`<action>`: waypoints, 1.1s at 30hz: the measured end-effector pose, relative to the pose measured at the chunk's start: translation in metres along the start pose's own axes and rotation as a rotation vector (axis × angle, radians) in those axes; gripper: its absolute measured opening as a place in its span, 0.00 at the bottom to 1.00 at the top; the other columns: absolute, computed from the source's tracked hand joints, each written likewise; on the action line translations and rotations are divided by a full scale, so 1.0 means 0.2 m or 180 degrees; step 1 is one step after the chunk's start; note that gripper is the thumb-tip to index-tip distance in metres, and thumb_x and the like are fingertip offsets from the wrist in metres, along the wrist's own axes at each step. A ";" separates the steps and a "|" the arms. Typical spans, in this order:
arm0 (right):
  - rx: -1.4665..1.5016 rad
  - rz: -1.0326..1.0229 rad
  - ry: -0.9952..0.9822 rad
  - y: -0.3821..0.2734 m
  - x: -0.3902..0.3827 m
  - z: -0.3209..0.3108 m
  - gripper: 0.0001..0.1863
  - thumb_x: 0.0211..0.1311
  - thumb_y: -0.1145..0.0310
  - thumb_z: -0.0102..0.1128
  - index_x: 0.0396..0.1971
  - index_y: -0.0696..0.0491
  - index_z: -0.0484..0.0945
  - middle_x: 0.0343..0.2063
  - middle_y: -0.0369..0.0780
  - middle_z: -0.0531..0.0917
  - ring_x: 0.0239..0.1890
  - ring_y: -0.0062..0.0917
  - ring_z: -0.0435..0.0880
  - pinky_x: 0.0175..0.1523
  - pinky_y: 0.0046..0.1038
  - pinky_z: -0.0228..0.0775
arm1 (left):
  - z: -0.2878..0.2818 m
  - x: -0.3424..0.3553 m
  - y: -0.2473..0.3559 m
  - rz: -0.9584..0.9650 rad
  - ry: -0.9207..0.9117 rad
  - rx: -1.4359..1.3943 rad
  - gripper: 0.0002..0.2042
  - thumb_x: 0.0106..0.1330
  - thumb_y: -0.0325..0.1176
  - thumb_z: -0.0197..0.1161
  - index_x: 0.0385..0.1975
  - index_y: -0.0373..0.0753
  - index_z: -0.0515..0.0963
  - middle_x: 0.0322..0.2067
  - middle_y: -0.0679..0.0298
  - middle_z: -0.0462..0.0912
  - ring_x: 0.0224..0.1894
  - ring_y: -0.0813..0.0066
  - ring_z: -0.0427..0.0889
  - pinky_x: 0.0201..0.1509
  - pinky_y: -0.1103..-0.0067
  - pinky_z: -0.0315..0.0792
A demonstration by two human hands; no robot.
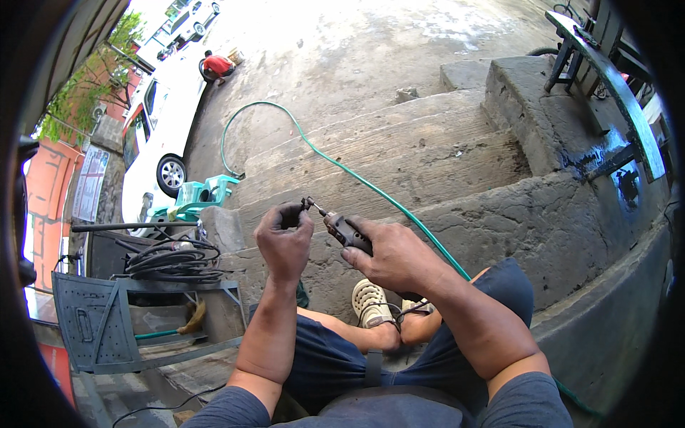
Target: The person picks up a small metal part and pliers inside a workshop, then moves outside to sit on steps. They use pliers to adjust the part and a rotary tool to grind or polish it. The person continues working on the part while seated.
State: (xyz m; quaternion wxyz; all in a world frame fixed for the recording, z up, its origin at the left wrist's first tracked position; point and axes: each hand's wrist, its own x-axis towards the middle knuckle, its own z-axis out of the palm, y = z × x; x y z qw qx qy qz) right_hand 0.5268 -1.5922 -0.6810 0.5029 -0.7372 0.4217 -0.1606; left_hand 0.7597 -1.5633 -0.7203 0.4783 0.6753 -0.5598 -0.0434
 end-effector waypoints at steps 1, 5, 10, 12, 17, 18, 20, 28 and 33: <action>0.0034 -0.0013 -0.0010 0.00 0.00 0.00 0.28 0.72 0.55 0.68 0.65 0.55 0.79 0.44 0.60 0.88 0.51 0.57 0.88 0.56 0.49 0.78 | 0.00 0.00 0.00 -0.0024 -0.0030 -0.0013 0.06 0.63 0.23 0.74 0.37 0.31 0.89 0.32 0.60 0.91 0.35 0.77 0.89 0.43 0.79 0.83; 0.0029 -0.0020 -0.0015 0.00 0.00 0.01 0.28 0.73 0.55 0.67 0.66 0.55 0.79 0.44 0.60 0.88 0.51 0.56 0.88 0.56 0.50 0.78 | 0.01 -0.01 0.01 -0.0119 -0.0005 -0.0043 0.05 0.64 0.24 0.74 0.38 0.31 0.89 0.32 0.59 0.91 0.34 0.76 0.89 0.42 0.78 0.83; 0.0117 0.0009 -0.0034 0.02 0.01 0.01 0.26 0.74 0.54 0.66 0.63 0.56 0.80 0.43 0.59 0.88 0.50 0.56 0.89 0.55 0.49 0.78 | 0.01 -0.01 0.01 -0.0127 -0.0007 -0.0067 0.05 0.65 0.24 0.74 0.38 0.31 0.89 0.32 0.59 0.91 0.34 0.74 0.90 0.43 0.77 0.83; 0.0282 -0.0008 -0.0045 0.03 0.01 0.00 0.26 0.74 0.54 0.66 0.61 0.57 0.81 0.43 0.58 0.89 0.48 0.54 0.89 0.55 0.47 0.79 | 0.01 -0.01 0.02 -0.0067 -0.0004 -0.0120 0.06 0.65 0.24 0.74 0.38 0.31 0.89 0.33 0.59 0.91 0.35 0.74 0.90 0.43 0.77 0.83; 0.0529 0.0125 -0.0287 0.05 0.02 -0.02 0.26 0.75 0.52 0.66 0.59 0.57 0.82 0.39 0.54 0.90 0.44 0.45 0.90 0.52 0.43 0.79 | 0.01 -0.02 0.03 -0.0042 -0.0041 -0.0134 0.06 0.66 0.24 0.74 0.40 0.31 0.89 0.34 0.58 0.92 0.36 0.74 0.91 0.45 0.77 0.84; 0.0515 0.0253 -0.0339 0.05 0.02 -0.03 0.26 0.75 0.51 0.65 0.59 0.58 0.82 0.39 0.54 0.90 0.43 0.43 0.90 0.51 0.42 0.79 | 0.01 -0.02 0.02 -0.0018 -0.0031 -0.0167 0.06 0.66 0.24 0.74 0.40 0.31 0.89 0.34 0.58 0.92 0.36 0.73 0.91 0.46 0.76 0.84; 0.0584 0.0241 -0.0371 0.04 0.02 -0.04 0.25 0.76 0.51 0.65 0.58 0.58 0.82 0.39 0.53 0.90 0.42 0.42 0.90 0.51 0.42 0.79 | 0.02 -0.03 0.02 -0.0021 -0.0019 -0.0135 0.07 0.66 0.24 0.74 0.41 0.30 0.89 0.34 0.57 0.92 0.36 0.73 0.91 0.46 0.76 0.84; 0.0546 0.0225 -0.0424 0.01 -0.01 -0.10 0.25 0.75 0.52 0.65 0.58 0.58 0.83 0.39 0.54 0.90 0.43 0.43 0.90 0.52 0.42 0.78 | 0.00 0.01 0.00 -0.0024 0.0114 0.0101 0.06 0.64 0.24 0.75 0.39 0.31 0.89 0.33 0.58 0.92 0.35 0.73 0.91 0.45 0.77 0.83; 0.0440 0.0200 -0.0279 0.01 0.00 -0.07 0.25 0.75 0.52 0.65 0.58 0.57 0.83 0.40 0.54 0.90 0.45 0.45 0.90 0.53 0.43 0.78 | 0.00 0.00 0.01 -0.0098 0.0037 0.0048 0.06 0.63 0.24 0.75 0.38 0.32 0.90 0.32 0.59 0.92 0.34 0.74 0.90 0.44 0.77 0.83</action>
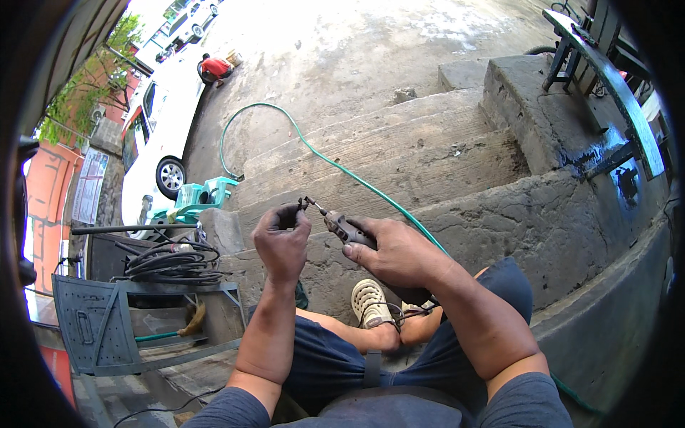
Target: The person picks up a small metal part and pliers inside a workshop, then moves outside to sit on steps. They use pliers to adjust the part and a rotary tool to grind or polish it. The person continues working on the part while seated.
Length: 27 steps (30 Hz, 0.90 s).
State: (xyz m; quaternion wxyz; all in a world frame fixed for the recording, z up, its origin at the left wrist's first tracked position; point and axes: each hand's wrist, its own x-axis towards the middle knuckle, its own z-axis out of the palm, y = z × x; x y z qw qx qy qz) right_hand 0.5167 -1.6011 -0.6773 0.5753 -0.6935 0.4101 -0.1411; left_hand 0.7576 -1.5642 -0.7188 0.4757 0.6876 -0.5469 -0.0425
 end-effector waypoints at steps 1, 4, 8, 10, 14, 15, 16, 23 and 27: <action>-0.0018 0.0002 -0.0007 0.00 0.00 0.00 0.25 0.75 0.51 0.65 0.59 0.57 0.83 0.41 0.54 0.90 0.45 0.45 0.90 0.53 0.43 0.78 | 0.00 0.00 0.00 -0.0023 -0.0020 0.0011 0.06 0.63 0.24 0.75 0.38 0.32 0.90 0.32 0.59 0.92 0.35 0.74 0.90 0.44 0.77 0.83; -0.0046 0.0026 -0.0031 0.00 0.00 0.01 0.26 0.75 0.51 0.65 0.59 0.57 0.83 0.40 0.54 0.90 0.46 0.45 0.90 0.53 0.43 0.78 | 0.00 0.00 0.00 0.0005 -0.0043 0.0004 0.06 0.63 0.24 0.75 0.38 0.32 0.90 0.33 0.59 0.92 0.35 0.74 0.91 0.45 0.77 0.84; 0.0003 0.0098 -0.0098 -0.01 0.00 0.01 0.26 0.76 0.50 0.65 0.59 0.57 0.82 0.40 0.54 0.90 0.45 0.45 0.90 0.53 0.43 0.78 | 0.00 -0.02 0.01 0.0089 -0.0040 -0.0080 0.06 0.64 0.24 0.75 0.39 0.31 0.90 0.34 0.58 0.92 0.36 0.74 0.91 0.46 0.77 0.84; 0.0049 0.0123 -0.0159 -0.01 0.00 0.00 0.26 0.76 0.50 0.65 0.60 0.56 0.82 0.40 0.54 0.90 0.45 0.44 0.90 0.53 0.43 0.78 | 0.00 -0.02 0.02 0.0120 -0.0033 -0.0077 0.06 0.64 0.24 0.75 0.39 0.31 0.89 0.34 0.58 0.92 0.36 0.74 0.91 0.46 0.77 0.84; 0.0118 0.0073 -0.0196 0.00 0.01 -0.01 0.26 0.76 0.49 0.64 0.60 0.56 0.82 0.39 0.53 0.90 0.44 0.43 0.90 0.52 0.43 0.79 | 0.00 -0.03 0.02 0.0083 -0.0056 -0.0153 0.06 0.66 0.24 0.74 0.39 0.30 0.89 0.34 0.58 0.92 0.36 0.74 0.91 0.46 0.77 0.84; 0.0075 0.0140 -0.0197 0.00 0.01 -0.01 0.27 0.76 0.49 0.63 0.60 0.56 0.82 0.39 0.53 0.90 0.43 0.42 0.90 0.52 0.43 0.79 | 0.00 -0.03 0.02 0.0065 -0.0062 -0.0153 0.06 0.66 0.24 0.74 0.39 0.30 0.89 0.34 0.58 0.92 0.36 0.74 0.91 0.46 0.77 0.84; 0.0110 0.0065 -0.0182 0.00 0.01 -0.01 0.27 0.76 0.49 0.63 0.60 0.56 0.82 0.39 0.53 0.90 0.43 0.42 0.90 0.52 0.43 0.79 | 0.00 -0.03 0.02 0.0087 -0.0063 -0.0164 0.06 0.66 0.24 0.74 0.40 0.30 0.89 0.34 0.58 0.92 0.36 0.74 0.91 0.46 0.77 0.84; 0.0106 0.0136 -0.0177 0.01 0.00 -0.01 0.27 0.77 0.49 0.63 0.60 0.56 0.82 0.39 0.53 0.90 0.43 0.42 0.91 0.52 0.43 0.79 | 0.01 -0.03 0.03 0.0033 -0.0056 -0.0225 0.06 0.67 0.24 0.74 0.40 0.30 0.89 0.34 0.59 0.92 0.36 0.75 0.90 0.46 0.77 0.84; 0.0083 0.0142 -0.0170 0.01 0.01 -0.01 0.27 0.77 0.49 0.63 0.60 0.57 0.82 0.40 0.53 0.90 0.44 0.43 0.91 0.53 0.42 0.80 | 0.01 -0.03 0.03 0.0021 -0.0047 -0.0216 0.06 0.67 0.25 0.74 0.40 0.30 0.89 0.34 0.59 0.92 0.36 0.74 0.90 0.46 0.77 0.84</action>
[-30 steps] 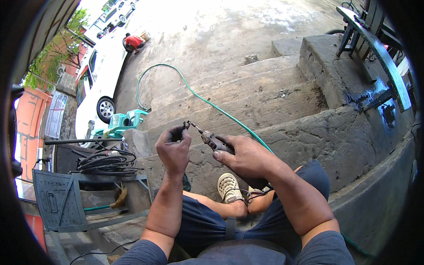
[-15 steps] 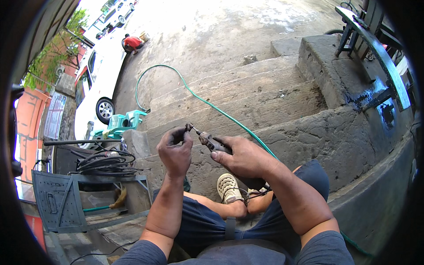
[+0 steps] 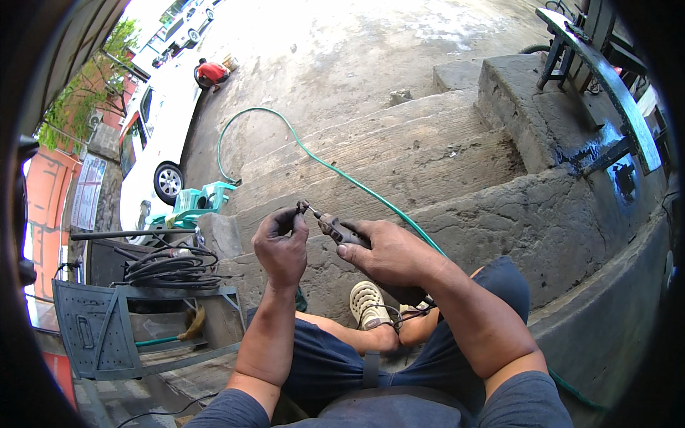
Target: The person picks up a small metal part and pliers inside a workshop, then moves outside to sit on steps. They use pliers to adjust the part and a rotary tool to grind or polish it. The person continues working on the part while seated.
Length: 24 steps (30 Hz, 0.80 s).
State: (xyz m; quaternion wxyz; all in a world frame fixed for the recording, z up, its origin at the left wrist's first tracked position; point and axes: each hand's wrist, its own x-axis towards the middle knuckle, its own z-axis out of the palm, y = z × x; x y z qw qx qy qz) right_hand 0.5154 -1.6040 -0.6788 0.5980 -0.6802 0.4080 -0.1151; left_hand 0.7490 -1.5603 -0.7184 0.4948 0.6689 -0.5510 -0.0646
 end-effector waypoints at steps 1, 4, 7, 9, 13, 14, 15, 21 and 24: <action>0.0006 0.0019 -0.0004 0.00 0.00 0.00 0.27 0.77 0.49 0.63 0.60 0.57 0.83 0.40 0.53 0.90 0.45 0.43 0.91 0.53 0.42 0.80 | 0.00 0.00 0.00 -0.0006 -0.0003 0.0004 0.06 0.67 0.25 0.74 0.40 0.30 0.89 0.34 0.59 0.92 0.37 0.74 0.90 0.46 0.77 0.84; 0.0027 0.0071 -0.0032 0.00 0.00 0.00 0.27 0.77 0.51 0.64 0.63 0.57 0.81 0.40 0.51 0.90 0.45 0.37 0.89 0.53 0.39 0.79 | 0.00 0.00 0.00 -0.0020 -0.0003 0.0018 0.06 0.67 0.25 0.74 0.40 0.30 0.89 0.34 0.59 0.92 0.37 0.74 0.90 0.46 0.77 0.84; 0.0033 0.0058 -0.0021 -0.01 0.00 0.00 0.28 0.77 0.54 0.66 0.66 0.57 0.79 0.40 0.48 0.89 0.44 0.32 0.86 0.53 0.36 0.78 | 0.00 0.00 0.00 -0.0009 0.0010 0.0034 0.06 0.67 0.25 0.74 0.40 0.30 0.89 0.34 0.58 0.92 0.36 0.74 0.90 0.46 0.77 0.84; -0.0044 0.0043 0.0054 -0.01 -0.01 0.01 0.26 0.77 0.50 0.64 0.59 0.57 0.83 0.41 0.54 0.90 0.46 0.43 0.91 0.53 0.43 0.80 | 0.00 0.00 0.00 0.0049 0.0040 0.0062 0.06 0.67 0.25 0.74 0.40 0.30 0.89 0.34 0.58 0.92 0.36 0.74 0.90 0.46 0.77 0.84; -0.0015 -0.0049 0.0096 0.01 0.00 0.02 0.26 0.77 0.50 0.64 0.59 0.57 0.83 0.41 0.55 0.90 0.46 0.44 0.91 0.53 0.43 0.80 | 0.00 0.00 -0.01 0.0042 0.0041 0.0052 0.06 0.66 0.25 0.74 0.40 0.31 0.89 0.34 0.57 0.92 0.36 0.73 0.91 0.46 0.77 0.84; -0.0022 -0.0074 0.0108 0.01 0.01 0.03 0.26 0.76 0.50 0.64 0.59 0.57 0.83 0.41 0.55 0.90 0.46 0.45 0.91 0.53 0.43 0.80 | 0.00 0.00 -0.01 0.0056 0.0038 0.0090 0.06 0.66 0.24 0.74 0.40 0.31 0.89 0.34 0.57 0.92 0.36 0.72 0.91 0.46 0.76 0.84; -0.0028 -0.0100 0.0121 0.01 0.01 0.03 0.26 0.76 0.50 0.64 0.59 0.57 0.83 0.41 0.55 0.90 0.46 0.45 0.91 0.53 0.43 0.80 | 0.00 0.01 -0.01 0.0088 0.0048 0.0150 0.06 0.66 0.24 0.74 0.40 0.31 0.89 0.34 0.57 0.92 0.36 0.72 0.91 0.46 0.76 0.84; -0.0096 -0.0024 0.0144 0.01 0.00 0.03 0.26 0.76 0.49 0.64 0.59 0.57 0.83 0.41 0.56 0.90 0.46 0.46 0.91 0.53 0.44 0.79 | -0.01 0.00 -0.01 0.0159 0.0031 0.0187 0.06 0.66 0.24 0.74 0.40 0.31 0.89 0.34 0.57 0.92 0.36 0.72 0.91 0.46 0.76 0.84; -0.0058 -0.0126 0.0137 0.01 0.00 0.02 0.26 0.76 0.49 0.64 0.59 0.56 0.83 0.41 0.56 0.90 0.47 0.46 0.91 0.54 0.44 0.79 | 0.00 0.01 -0.02 0.0137 0.0021 0.0209 0.06 0.66 0.24 0.74 0.40 0.31 0.89 0.34 0.57 0.92 0.36 0.71 0.91 0.46 0.76 0.84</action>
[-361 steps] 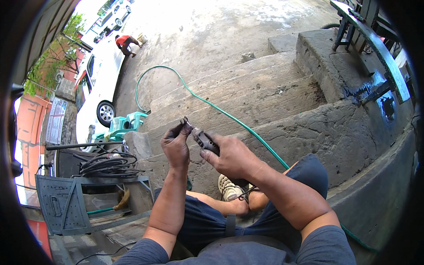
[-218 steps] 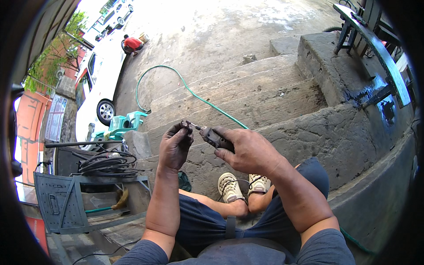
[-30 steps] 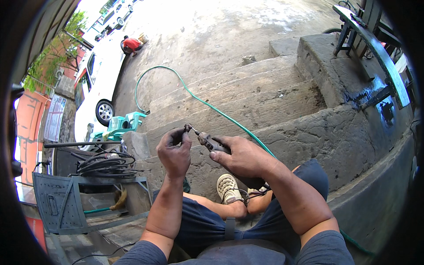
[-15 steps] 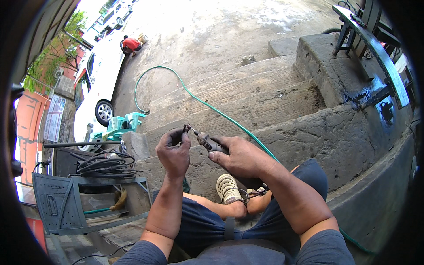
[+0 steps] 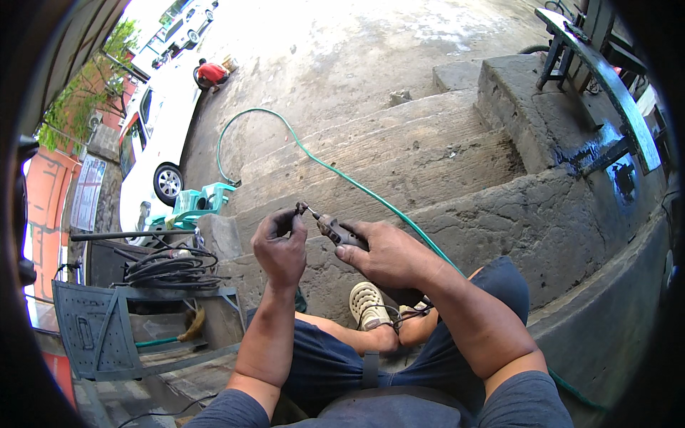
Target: The person picks up a small metal part and pliers inside a workshop, then moves outside to sit on steps. They use pliers to adjust the part and a rotary tool to grind or polish it. The person continues working on the part while seated.
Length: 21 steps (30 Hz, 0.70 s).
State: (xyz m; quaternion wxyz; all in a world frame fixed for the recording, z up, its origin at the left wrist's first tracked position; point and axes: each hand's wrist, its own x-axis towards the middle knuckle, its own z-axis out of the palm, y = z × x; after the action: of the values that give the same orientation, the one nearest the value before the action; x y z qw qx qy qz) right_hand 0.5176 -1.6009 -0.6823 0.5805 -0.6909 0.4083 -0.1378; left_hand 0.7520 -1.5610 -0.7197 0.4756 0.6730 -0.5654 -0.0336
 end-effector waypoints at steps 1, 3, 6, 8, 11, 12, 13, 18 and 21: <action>0.0000 0.0028 -0.0005 0.00 0.00 0.00 0.26 0.76 0.49 0.64 0.59 0.56 0.83 0.41 0.56 0.90 0.47 0.46 0.91 0.54 0.44 0.79 | 0.01 0.00 0.00 -0.0021 0.0015 -0.0082 0.06 0.65 0.24 0.74 0.40 0.31 0.89 0.34 0.56 0.92 0.36 0.70 0.92 0.45 0.75 0.84; -0.0063 0.0153 -0.0024 0.00 0.00 -0.01 0.26 0.76 0.49 0.64 0.59 0.56 0.83 0.41 0.56 0.90 0.47 0.46 0.91 0.54 0.44 0.79 | 0.01 0.00 -0.01 -0.0068 0.0082 -0.0181 0.05 0.64 0.22 0.75 0.38 0.32 0.88 0.33 0.55 0.91 0.35 0.66 0.92 0.43 0.73 0.85; -0.0084 0.0116 -0.0056 0.00 0.00 -0.01 0.26 0.76 0.49 0.63 0.60 0.56 0.83 0.42 0.56 0.90 0.47 0.47 0.91 0.54 0.44 0.79 | 0.01 -0.01 -0.01 0.0049 0.0092 -0.0064 0.05 0.64 0.22 0.75 0.38 0.32 0.88 0.33 0.55 0.91 0.35 0.67 0.92 0.43 0.74 0.85; -0.0017 0.0009 -0.0014 0.00 0.00 0.00 0.27 0.76 0.49 0.63 0.61 0.56 0.82 0.43 0.56 0.90 0.48 0.47 0.91 0.54 0.44 0.79 | 0.01 -0.01 -0.01 -0.0063 0.0006 -0.0139 0.06 0.66 0.23 0.74 0.40 0.31 0.89 0.34 0.57 0.92 0.36 0.72 0.91 0.45 0.76 0.84; -0.0057 0.0097 -0.0038 0.00 0.00 -0.01 0.27 0.76 0.50 0.63 0.62 0.55 0.82 0.43 0.56 0.90 0.48 0.48 0.90 0.55 0.44 0.79 | 0.00 -0.01 0.00 -0.0111 -0.0025 -0.0181 0.06 0.67 0.24 0.74 0.41 0.30 0.89 0.34 0.58 0.92 0.37 0.74 0.90 0.46 0.77 0.84; -0.0123 0.0181 -0.0054 -0.01 -0.01 -0.02 0.27 0.76 0.50 0.63 0.62 0.55 0.82 0.43 0.56 0.90 0.49 0.48 0.90 0.55 0.44 0.79 | 0.00 -0.01 0.00 -0.0092 -0.0003 -0.0182 0.06 0.67 0.24 0.74 0.41 0.30 0.89 0.34 0.58 0.92 0.37 0.74 0.90 0.46 0.77 0.84; -0.0072 0.0104 -0.0061 -0.01 -0.01 -0.02 0.26 0.76 0.50 0.63 0.62 0.55 0.82 0.43 0.56 0.90 0.49 0.48 0.90 0.55 0.44 0.79 | 0.00 -0.01 0.00 -0.0099 -0.0017 -0.0158 0.06 0.67 0.24 0.74 0.40 0.30 0.89 0.34 0.58 0.92 0.36 0.74 0.90 0.46 0.77 0.84; -0.0115 0.0225 -0.0076 -0.04 -0.03 -0.06 0.25 0.76 0.52 0.64 0.60 0.56 0.83 0.43 0.55 0.90 0.48 0.46 0.90 0.55 0.43 0.79 | -0.01 0.01 0.00 -0.0152 0.0083 -0.0127 0.06 0.65 0.23 0.74 0.39 0.30 0.89 0.33 0.58 0.92 0.35 0.74 0.90 0.45 0.77 0.84; -0.0238 0.0308 0.0041 -0.04 -0.03 -0.07 0.25 0.75 0.52 0.65 0.59 0.57 0.83 0.42 0.55 0.90 0.48 0.45 0.90 0.55 0.43 0.78 | -0.04 0.04 -0.01 -0.0001 0.0088 0.0144 0.06 0.64 0.23 0.74 0.38 0.30 0.90 0.32 0.58 0.92 0.35 0.74 0.90 0.44 0.77 0.83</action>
State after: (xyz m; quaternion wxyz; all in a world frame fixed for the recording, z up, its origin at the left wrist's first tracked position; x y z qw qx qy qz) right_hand 0.5080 -1.6053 -0.6686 0.5576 -0.6907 0.4498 -0.0987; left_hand 0.7611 -1.5614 -0.7126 0.4681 0.6841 -0.5593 -0.0116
